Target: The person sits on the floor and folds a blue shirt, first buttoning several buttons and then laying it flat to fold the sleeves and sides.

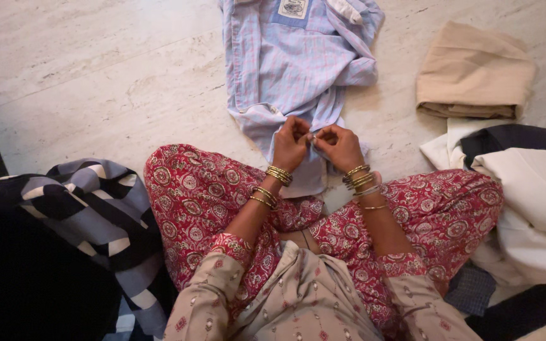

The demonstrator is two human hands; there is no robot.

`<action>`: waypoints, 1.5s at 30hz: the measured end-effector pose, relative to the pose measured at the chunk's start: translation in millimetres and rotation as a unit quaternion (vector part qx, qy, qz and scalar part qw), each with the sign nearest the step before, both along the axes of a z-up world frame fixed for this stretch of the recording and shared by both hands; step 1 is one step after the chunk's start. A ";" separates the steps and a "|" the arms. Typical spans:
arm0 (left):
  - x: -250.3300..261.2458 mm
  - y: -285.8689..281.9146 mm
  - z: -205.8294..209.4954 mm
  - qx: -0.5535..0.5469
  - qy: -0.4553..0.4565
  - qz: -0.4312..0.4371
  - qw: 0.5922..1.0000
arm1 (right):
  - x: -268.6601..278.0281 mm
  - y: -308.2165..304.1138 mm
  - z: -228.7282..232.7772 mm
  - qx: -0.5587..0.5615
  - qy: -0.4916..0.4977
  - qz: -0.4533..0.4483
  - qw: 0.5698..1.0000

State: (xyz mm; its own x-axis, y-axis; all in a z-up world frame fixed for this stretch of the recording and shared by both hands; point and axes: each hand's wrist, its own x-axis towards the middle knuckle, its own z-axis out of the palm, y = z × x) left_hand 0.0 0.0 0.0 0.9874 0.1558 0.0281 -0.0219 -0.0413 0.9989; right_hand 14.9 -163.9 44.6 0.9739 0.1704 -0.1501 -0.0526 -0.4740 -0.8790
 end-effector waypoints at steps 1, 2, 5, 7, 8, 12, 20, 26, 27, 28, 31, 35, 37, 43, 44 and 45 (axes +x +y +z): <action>0.0 -1.7 -12.2 0.000 0.000 0.000 1.000 | 2.0 -4.9 -6.0 0.018 0.020 0.015 1.000; 0.0 -3.6 -26.0 -0.106 0.031 -0.020 0.994 | 4.5 -10.6 -12.4 0.036 0.040 0.029 0.998; 0.5 -3.3 -65.2 -0.282 0.082 -0.083 0.952 | 19.0 -31.8 -25.7 0.175 0.189 0.070 0.964; 1.8 -3.2 -73.0 -0.350 0.099 -0.128 0.923 | 20.1 -43.5 -25.1 0.133 0.201 0.115 0.964; -1.7 -3.8 -69.7 -0.295 0.172 -0.163 0.926 | 20.9 -47.7 -22.5 0.092 0.215 0.160 0.959; -25.8 -9.0 -30.0 0.009 0.162 -0.340 0.926 | 19.2 -61.7 -10.8 -0.026 0.250 0.143 0.957; -36.0 18.0 53.3 0.337 0.017 -0.112 0.934 | 23.8 -60.8 5.7 -0.235 0.165 -0.067 0.955; -30.3 37.4 45.6 0.434 0.025 -0.151 0.888 | 27.0 -26.4 -8.6 -0.349 0.178 -0.027 0.920; -31.4 30.5 37.7 0.451 0.096 -0.225 0.858 | 27.8 -23.9 -9.1 -0.350 0.176 -0.026 0.920; -37.2 23.7 30.2 0.450 0.096 -0.224 0.859 | 28.1 -20.7 -8.9 -0.349 0.122 -0.059 0.927; -57.6 7.1 15.7 0.531 0.161 -0.262 0.789 | 24.4 -12.5 -1.1 -0.346 0.046 -0.110 0.931; -59.1 1.7 11.6 0.571 0.217 -0.274 0.743 | 22.3 11.4 -9.1 -0.363 0.137 -0.039 0.921; -55.2 2.4 15.1 0.582 0.238 -0.290 0.721 | 13.4 18.9 -33.5 -0.378 0.106 0.012 0.920; -63.9 14.8 28.1 0.557 0.322 -0.310 0.700 | 30.9 -34.4 -62.9 -0.318 0.167 0.052 0.932; -67.8 17.7 25.1 0.574 0.284 -0.283 0.714 | 29.4 -49.1 -56.0 -0.331 0.154 0.011 0.931; -69.3 19.7 22.0 0.590 0.244 -0.255 0.726 | 28.0 -62.1 -48.4 -0.343 0.139 -0.032 0.928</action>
State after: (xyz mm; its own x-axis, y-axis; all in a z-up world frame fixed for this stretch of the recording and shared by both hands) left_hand -69.3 19.7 22.0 0.8457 -0.0810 -0.5274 0.0102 -0.9858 0.1677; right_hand 42.9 -226.1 -3.8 0.8862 -0.1144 -0.4489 -0.2785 -0.9059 -0.3190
